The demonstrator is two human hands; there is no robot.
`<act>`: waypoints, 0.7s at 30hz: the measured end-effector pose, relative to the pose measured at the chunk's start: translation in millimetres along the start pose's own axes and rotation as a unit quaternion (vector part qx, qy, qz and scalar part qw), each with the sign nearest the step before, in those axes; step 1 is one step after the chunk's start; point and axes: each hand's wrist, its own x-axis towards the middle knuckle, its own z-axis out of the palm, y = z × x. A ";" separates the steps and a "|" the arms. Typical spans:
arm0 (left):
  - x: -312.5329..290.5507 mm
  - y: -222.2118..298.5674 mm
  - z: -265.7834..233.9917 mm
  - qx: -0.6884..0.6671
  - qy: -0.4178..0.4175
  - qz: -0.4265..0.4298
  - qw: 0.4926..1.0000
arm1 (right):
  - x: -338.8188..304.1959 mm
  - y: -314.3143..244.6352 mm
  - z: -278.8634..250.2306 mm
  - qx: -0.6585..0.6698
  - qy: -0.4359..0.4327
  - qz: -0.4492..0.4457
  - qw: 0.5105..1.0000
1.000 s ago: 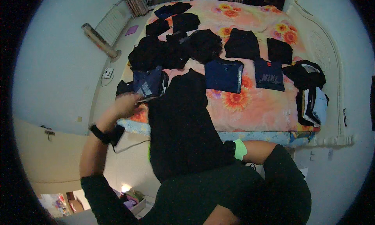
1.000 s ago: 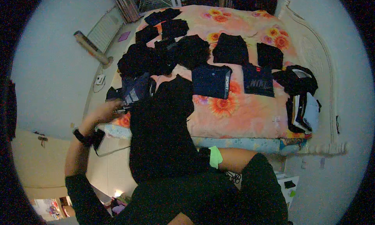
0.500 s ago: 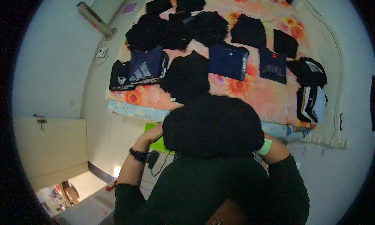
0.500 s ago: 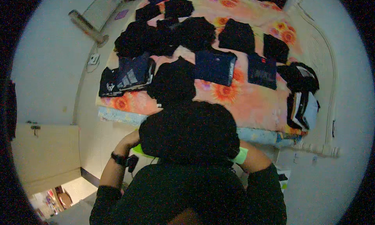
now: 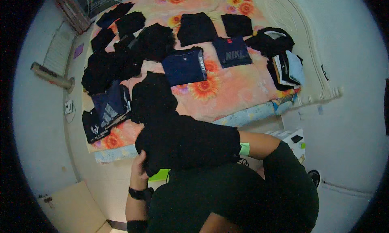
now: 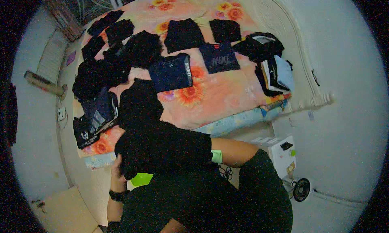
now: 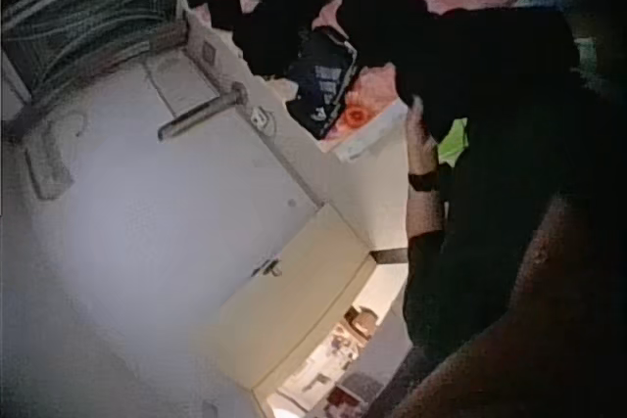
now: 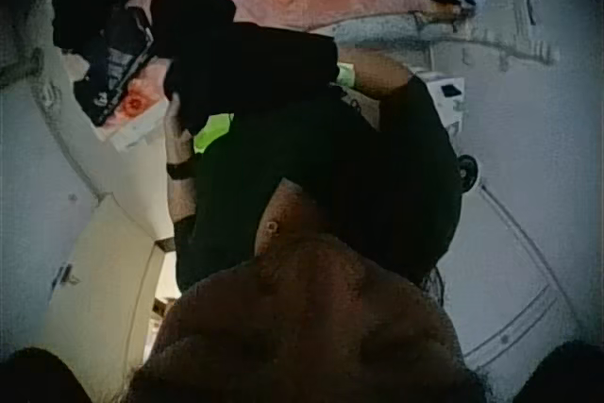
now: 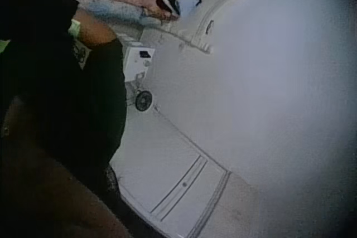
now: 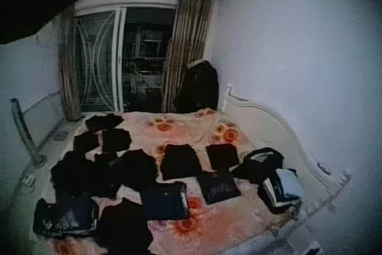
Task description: The person folds several dark-colored shirts on a bed. They pick up each shirt, smooth it out, fold the sleeves and sides, and place the folded shirts into a neat stack.
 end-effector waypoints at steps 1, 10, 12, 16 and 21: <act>-6.1 -4.1 -0.9 0.067 0.022 0.005 0.998 | -1.6 2.9 1.5 0.006 0.003 -0.002 1.000; -15.1 -40.3 8.3 0.140 0.006 0.082 0.987 | -57.1 38.6 -4.4 0.069 0.048 0.000 0.996; -18.9 -43.1 18.4 0.174 0.050 -0.004 0.983 | -68.9 46.0 -6.9 0.081 0.059 0.002 0.995; -20.0 -57.9 40.8 0.186 0.097 -0.097 0.973 | -88.8 56.5 -10.4 0.107 0.080 0.004 0.991; -14.3 -77.2 68.7 0.048 0.092 -0.025 0.994 | -119.8 61.8 -23.1 0.202 0.131 -0.011 0.971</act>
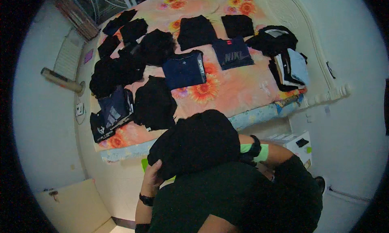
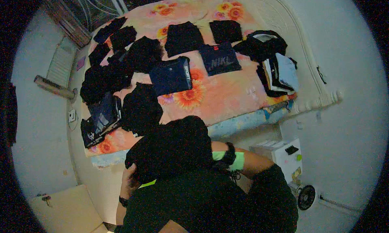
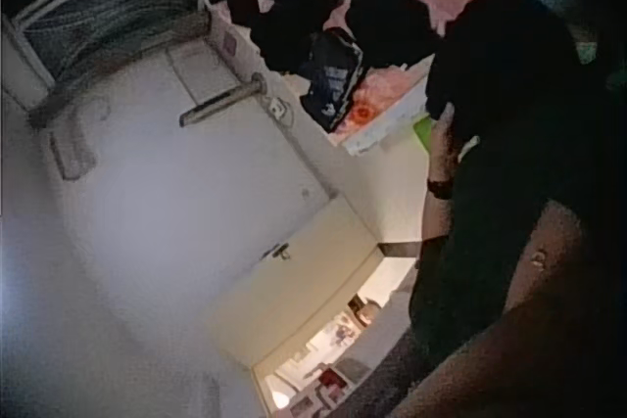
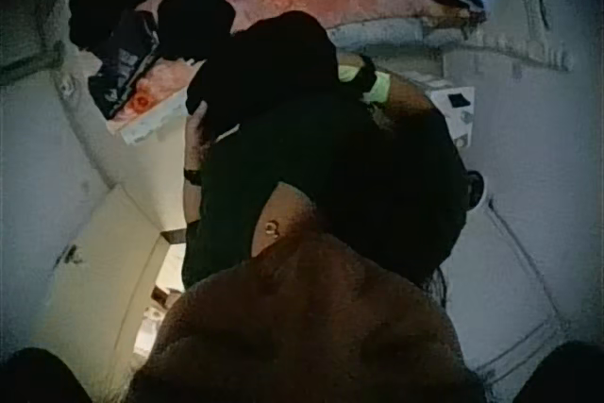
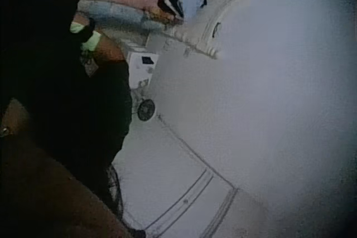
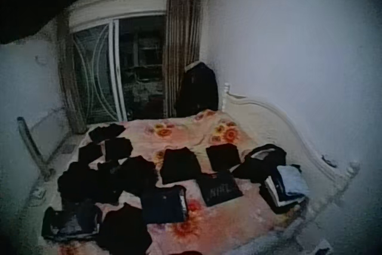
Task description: The person folds several dark-colored shirts on a bed. They pick up each shirt, smooth it out, fold the sleeves and sides, and place the folded shirts into a neat stack.
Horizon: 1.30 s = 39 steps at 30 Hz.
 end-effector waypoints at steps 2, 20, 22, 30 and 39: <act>-2.6 -3.1 12.8 0.021 -0.005 0.037 0.999 | -8.6 -7.2 -8.9 0.122 0.021 -0.032 0.992; 25.6 -13.5 15.8 0.280 -0.006 0.079 0.957 | -13.0 -102.4 9.8 0.076 0.150 -0.064 0.984; 33.8 -9.4 -2.3 0.103 0.009 0.063 0.993 | -9.7 -115.8 18.7 0.064 0.205 0.002 0.977; 45.4 23.0 -77.9 -0.255 0.069 -0.096 0.960 | 54.8 -81.8 73.4 0.104 0.266 -0.115 0.952; 42.8 46.9 -123.0 -0.021 -0.002 -0.096 0.995 | 46.1 -102.9 120.0 0.095 0.137 0.120 0.979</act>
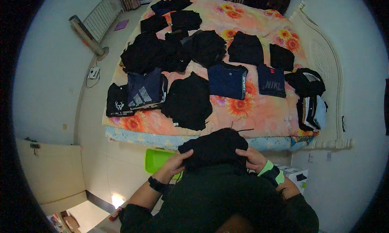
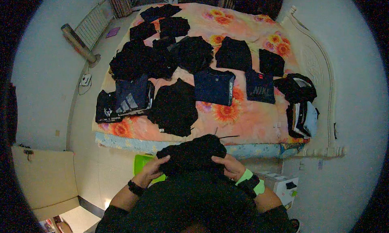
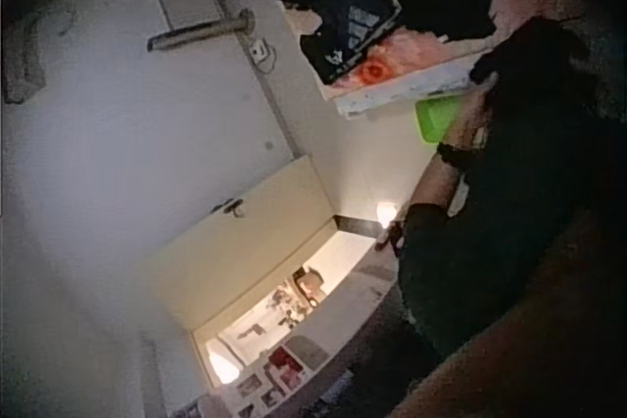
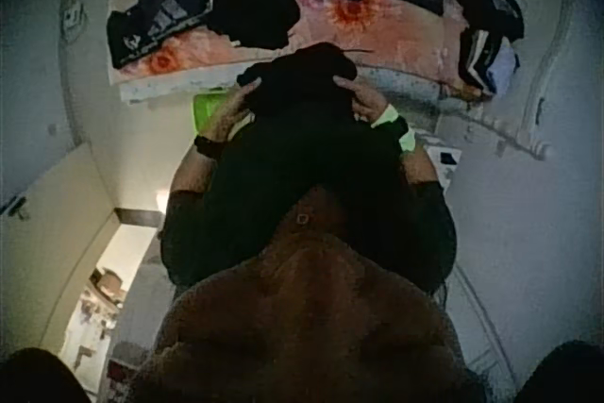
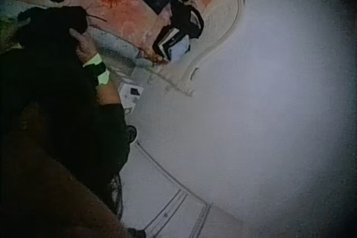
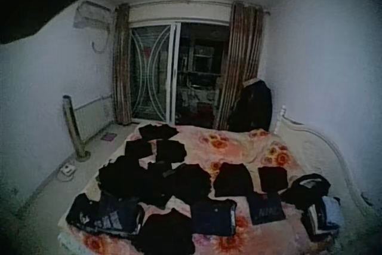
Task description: The person folds several dark-colored shirts on a bed. They pick up each shirt, smooth it out, fold the sleeves and sides, and place the folded shirts into a neat stack.
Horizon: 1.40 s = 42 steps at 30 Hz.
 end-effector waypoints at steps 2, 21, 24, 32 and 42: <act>6.5 13.1 -5.8 0.099 0.006 0.066 0.993 | 1.5 -1.8 3.3 0.051 -0.040 -0.030 0.997; 119.4 56.1 119.2 0.512 0.049 0.154 0.844 | 26.0 -73.4 -175.0 0.044 0.056 -0.222 0.972; 189.1 58.4 167.4 0.538 -0.008 0.411 0.736 | 28.9 -127.8 -226.5 0.013 0.139 -0.322 0.937; 272.8 30.4 255.7 0.511 0.010 0.461 0.725 | -22.7 -148.6 -360.2 -0.174 0.190 -0.412 0.874; 438.7 -186.5 109.1 0.560 -0.046 0.084 0.823 | 146.6 160.2 -511.4 -0.233 0.317 -0.021 0.919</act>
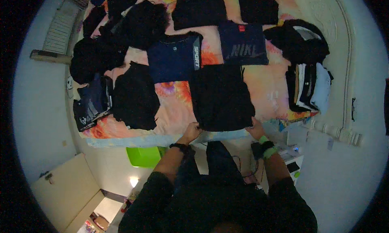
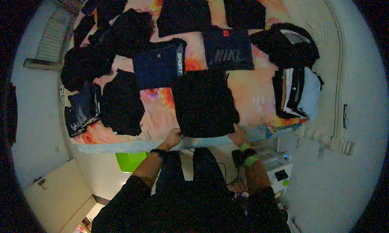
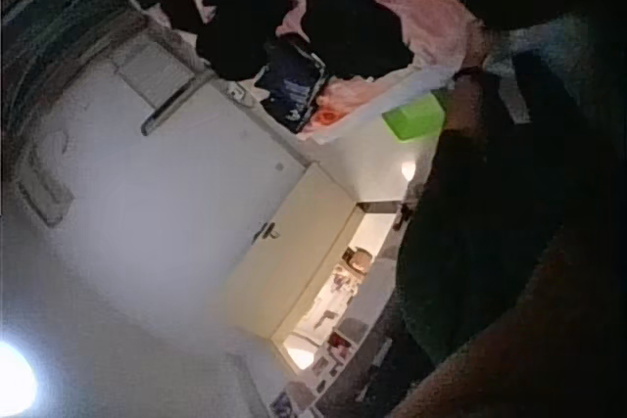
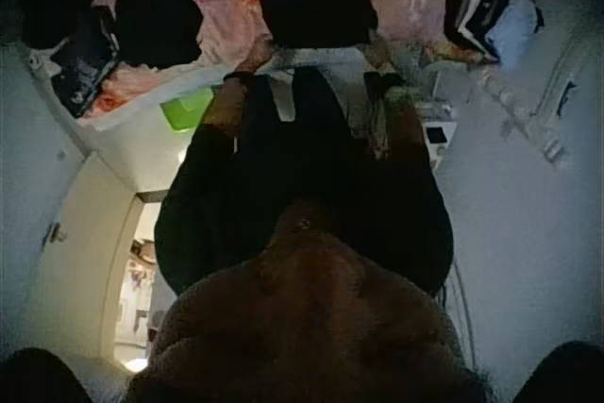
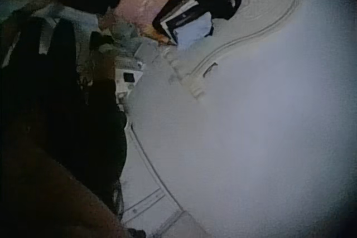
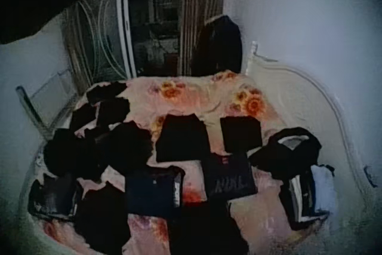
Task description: The person folds several dark-colored shirts on a bed. They pick up each shirt, smooth it out, fold the sleeves and sides, and place the folded shirts into a neat stack.
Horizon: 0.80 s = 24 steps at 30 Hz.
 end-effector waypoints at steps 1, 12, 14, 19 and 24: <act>11.2 -31.0 15.9 0.039 -0.028 -0.059 0.997 | 16.6 34.4 20.2 0.005 -0.009 0.066 0.998; 35.2 -35.6 54.2 -0.264 0.069 -0.255 0.928 | 62.0 88.8 73.5 0.145 -0.009 0.016 0.989; 36.0 -14.4 46.5 -0.217 0.117 -0.291 0.925 | 72.8 79.3 76.5 -0.024 -0.006 0.025 0.999; 43.6 1.7 34.6 -0.217 0.000 -0.233 0.948 | 77.9 57.0 76.9 -0.085 0.041 0.050 0.994; 50.7 13.3 30.2 -0.150 -0.024 -0.187 0.971 | 39.3 -20.4 50.3 -0.047 0.015 -0.049 0.998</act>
